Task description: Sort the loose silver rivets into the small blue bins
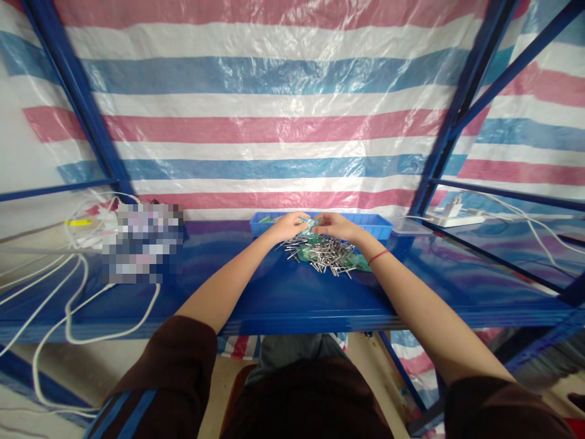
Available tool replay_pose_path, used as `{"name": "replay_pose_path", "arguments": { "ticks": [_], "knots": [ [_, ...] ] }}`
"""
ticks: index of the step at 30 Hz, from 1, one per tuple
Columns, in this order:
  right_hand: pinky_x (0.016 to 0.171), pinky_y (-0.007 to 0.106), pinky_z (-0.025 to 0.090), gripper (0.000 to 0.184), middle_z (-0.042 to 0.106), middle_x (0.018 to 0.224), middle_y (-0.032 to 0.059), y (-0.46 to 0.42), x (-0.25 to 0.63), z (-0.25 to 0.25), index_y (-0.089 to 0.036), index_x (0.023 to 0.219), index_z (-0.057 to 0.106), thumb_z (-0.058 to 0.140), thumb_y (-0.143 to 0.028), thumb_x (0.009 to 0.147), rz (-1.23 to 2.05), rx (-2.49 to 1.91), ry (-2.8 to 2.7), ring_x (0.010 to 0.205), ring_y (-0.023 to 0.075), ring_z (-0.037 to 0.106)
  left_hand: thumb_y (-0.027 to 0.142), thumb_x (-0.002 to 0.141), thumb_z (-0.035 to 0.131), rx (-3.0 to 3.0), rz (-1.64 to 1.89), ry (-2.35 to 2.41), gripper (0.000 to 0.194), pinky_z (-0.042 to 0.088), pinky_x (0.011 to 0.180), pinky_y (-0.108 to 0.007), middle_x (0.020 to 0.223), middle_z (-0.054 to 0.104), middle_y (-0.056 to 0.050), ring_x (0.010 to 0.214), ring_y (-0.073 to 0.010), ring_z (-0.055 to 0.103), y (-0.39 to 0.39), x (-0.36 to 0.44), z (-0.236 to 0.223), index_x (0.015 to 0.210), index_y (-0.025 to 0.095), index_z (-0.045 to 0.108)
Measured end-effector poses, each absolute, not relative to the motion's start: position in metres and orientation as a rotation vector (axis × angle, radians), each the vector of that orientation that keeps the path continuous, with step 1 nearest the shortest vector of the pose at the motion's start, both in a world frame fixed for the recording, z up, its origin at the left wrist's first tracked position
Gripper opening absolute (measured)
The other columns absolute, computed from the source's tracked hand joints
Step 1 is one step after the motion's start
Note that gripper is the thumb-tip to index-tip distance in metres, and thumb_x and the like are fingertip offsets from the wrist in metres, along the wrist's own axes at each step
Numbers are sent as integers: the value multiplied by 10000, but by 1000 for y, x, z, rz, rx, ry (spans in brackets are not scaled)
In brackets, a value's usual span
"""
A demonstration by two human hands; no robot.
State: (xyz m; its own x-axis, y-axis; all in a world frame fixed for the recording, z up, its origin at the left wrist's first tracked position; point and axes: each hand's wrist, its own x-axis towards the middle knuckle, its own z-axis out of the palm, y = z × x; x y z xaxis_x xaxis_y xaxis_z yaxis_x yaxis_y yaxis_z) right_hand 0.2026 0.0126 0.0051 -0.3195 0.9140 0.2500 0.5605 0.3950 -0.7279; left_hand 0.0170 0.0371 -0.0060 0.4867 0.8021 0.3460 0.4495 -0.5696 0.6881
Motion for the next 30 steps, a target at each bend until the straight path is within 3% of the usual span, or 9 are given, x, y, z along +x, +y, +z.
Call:
{"name": "replay_pose_path", "arguments": {
  "ticks": [6, 10, 14, 16, 18, 22, 26, 28, 30],
  "knots": [
    [540, 234, 382, 344, 584, 660, 14, 16, 198, -1, -99, 814, 618, 665, -394, 644, 733, -1120, -1903, 587, 106, 485, 217, 842, 503, 2137, 1029, 946, 339, 467, 673, -242, 936, 670, -59, 764, -134, 621, 39, 18, -6, 1177, 168, 484],
    [546, 246, 367, 286, 550, 578, -1, 17, 199, 2, -110, 675, 604, 664, -388, 646, 449, -1191, -1937, 558, 109, 460, 428, 855, 495, 2089, 1047, 1008, 418, 456, 604, -227, 1002, 656, -81, 773, -154, 621, 36, 23, -3, 1192, 183, 488],
    [640, 270, 411, 204, 636, 683, 34, 14, 199, 5, -120, 718, 652, 618, -320, 700, 260, -1076, -1928, 657, 145, 536, 632, 872, 246, 1910, 1057, 1150, 610, 456, 580, -215, 1207, 581, -97, 882, -184, 626, 32, 25, 2, 1251, 206, 464],
    [690, 287, 424, 175, 666, 766, 55, 12, 198, 7, -132, 757, 683, 595, -279, 719, 219, -990, -1903, 725, 163, 568, 670, 856, 181, 1818, 996, 1185, 681, 447, 560, -215, 1196, 590, -99, 859, -182, 630, 31, 23, 4, 1251, 199, 476],
    [732, 306, 427, 163, 673, 832, 69, 11, 198, 9, -150, 780, 707, 584, -241, 724, 174, -932, -1895, 784, 173, 579, 684, 843, 222, 1764, 924, 1122, 687, 423, 522, -217, 1096, 636, -105, 765, -161, 627, 29, 22, 5, 1208, 183, 520],
    [794, 338, 431, 168, 638, 950, 90, 10, 198, 10, -176, 798, 728, 583, -197, 716, 118, -902, -1894, 897, 189, 568, 489, 840, 511, 1774, 952, 851, 409, 372, 489, -194, 937, 644, -91, 645, -92, 573, 25, 24, 4, 1066, 157, 592],
    [716, 314, 463, 260, 588, 1094, 98, 11, 197, 10, -188, 961, 698, 546, -225, 754, 149, -890, -1785, 873, 177, 564, 325, 807, 601, 1802, 1135, 810, 246, 368, 513, -184, 817, 608, -33, 666, -91, 566, 28, 27, 3, 979, 153, 566],
    [625, 285, 467, 327, 616, 1015, 90, 9, 195, 12, -185, 1084, 639, 523, -288, 796, 269, -936, -1658, 729, 147, 564, 287, 782, 626, 1824, 1245, 807, 207, 396, 559, -208, 753, 581, -2, 655, -101, 558, 31, 26, 2, 914, 156, 535],
    [526, 257, 445, 365, 631, 813, 65, 5, 192, 14, -167, 1099, 605, 473, -393, 846, 497, -1010, -1555, 579, 126, 532, 237, 764, 636, 1882, 1340, 771, 170, 417, 616, -238, 696, 546, 21, 643, -106, 544, 35, 24, 1, 825, 159, 497]
  ]
}}
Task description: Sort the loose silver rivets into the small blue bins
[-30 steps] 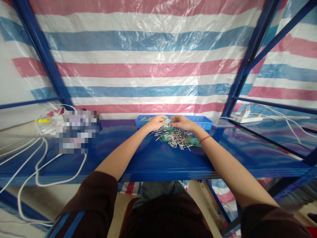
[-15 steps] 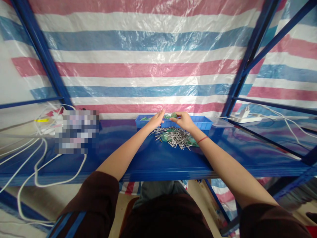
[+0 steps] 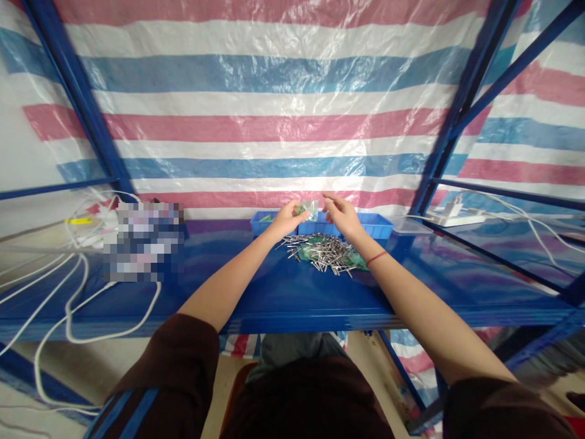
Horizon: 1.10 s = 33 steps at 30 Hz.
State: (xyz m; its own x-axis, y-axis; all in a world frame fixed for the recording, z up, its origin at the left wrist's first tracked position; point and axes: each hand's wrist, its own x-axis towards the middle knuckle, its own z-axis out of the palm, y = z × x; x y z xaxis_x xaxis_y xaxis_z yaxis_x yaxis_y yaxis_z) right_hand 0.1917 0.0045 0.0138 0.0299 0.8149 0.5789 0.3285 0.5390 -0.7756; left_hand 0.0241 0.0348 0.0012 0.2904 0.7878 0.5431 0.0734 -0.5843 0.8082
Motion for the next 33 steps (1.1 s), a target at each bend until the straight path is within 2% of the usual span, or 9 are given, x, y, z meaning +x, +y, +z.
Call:
{"name": "replay_pose_path", "arguments": {
  "ticks": [3, 8, 10, 15, 19, 23, 28, 30, 33],
  "knots": [
    [455, 234, 420, 452, 590, 618, 42, -4, 187, 17, -159, 900, 610, 382, -548, 868, 922, -1059, -1494, 480, 114, 504, 187, 759, 622, 2014, 1400, 686, 158, 428, 706, -267, 701, 532, 24, 684, -108, 536, 37, 23, 0, 751, 167, 466],
    [499, 216, 461, 413, 626, 676, 61, -12, 184, 20, -171, 712, 547, 434, -545, 847, 1181, -947, -1391, 555, 111, 554, 183, 752, 621, 2146, 1331, 603, 98, 422, 838, -314, 795, 591, -10, 817, -130, 557, 35, 25, 2, 757, 161, 525],
    [516, 224, 470, 377, 631, 714, 61, -11, 185, 21, -170, 748, 554, 464, -526, 832, 1160, -944, -1357, 587, 118, 567, 173, 756, 605, 2159, 1292, 627, 73, 417, 867, -319, 882, 621, -31, 886, -146, 563, 35, 24, 4, 821, 160, 575],
    [553, 235, 461, 262, 601, 753, 12, -2, 190, 14, -183, 868, 562, 660, -342, 684, 898, -935, -1425, 662, 125, 563, 142, 793, 478, 2098, 1034, 788, 310, 464, 719, -274, 916, 645, -10, 829, -147, 594, 31, 17, 3, 1069, 225, 591],
    [553, 246, 421, 301, 542, 644, -31, 6, 189, 8, -183, 898, 563, 665, -315, 648, 707, -892, -1562, 594, 110, 504, 216, 793, 553, 2084, 1171, 716, 199, 461, 803, -289, 959, 644, -38, 868, -142, 596, 28, 22, 2, 982, 175, 601],
    [576, 262, 416, 352, 538, 659, -27, 4, 183, 10, -194, 992, 543, 617, -325, 674, 667, -942, -1494, 627, 126, 517, 174, 767, 588, 2086, 1379, 755, 142, 459, 808, -274, 921, 642, -44, 824, -128, 596, 40, 21, 7, 907, 152, 587],
    [612, 277, 436, 383, 601, 872, 31, -2, 183, 17, -218, 1043, 476, 553, -327, 683, 720, -1059, -1281, 747, 157, 572, 177, 791, 533, 1975, 1680, 1263, 239, 466, 691, -255, 773, 613, -18, 690, -133, 581, 68, -22, 12, 1028, 166, 561],
    [603, 269, 434, 367, 602, 878, 35, -2, 185, 17, -218, 1019, 460, 547, -328, 680, 731, -1089, -1253, 740, 154, 573, 183, 790, 527, 1960, 1618, 1482, 379, 468, 712, -276, 781, 623, -12, 694, -144, 587, 74, -42, 10, 1168, 193, 499],
    [579, 253, 428, 356, 604, 860, 32, -2, 185, 17, -217, 1005, 438, 542, -305, 675, 764, -1132, -1253, 716, 145, 570, 268, 807, 519, 2080, 1367, 1810, 382, 446, 828, -357, 912, 651, -35, 883, -204, 597, 72, -60, 3, 1189, 251, 526]
  ]
}}
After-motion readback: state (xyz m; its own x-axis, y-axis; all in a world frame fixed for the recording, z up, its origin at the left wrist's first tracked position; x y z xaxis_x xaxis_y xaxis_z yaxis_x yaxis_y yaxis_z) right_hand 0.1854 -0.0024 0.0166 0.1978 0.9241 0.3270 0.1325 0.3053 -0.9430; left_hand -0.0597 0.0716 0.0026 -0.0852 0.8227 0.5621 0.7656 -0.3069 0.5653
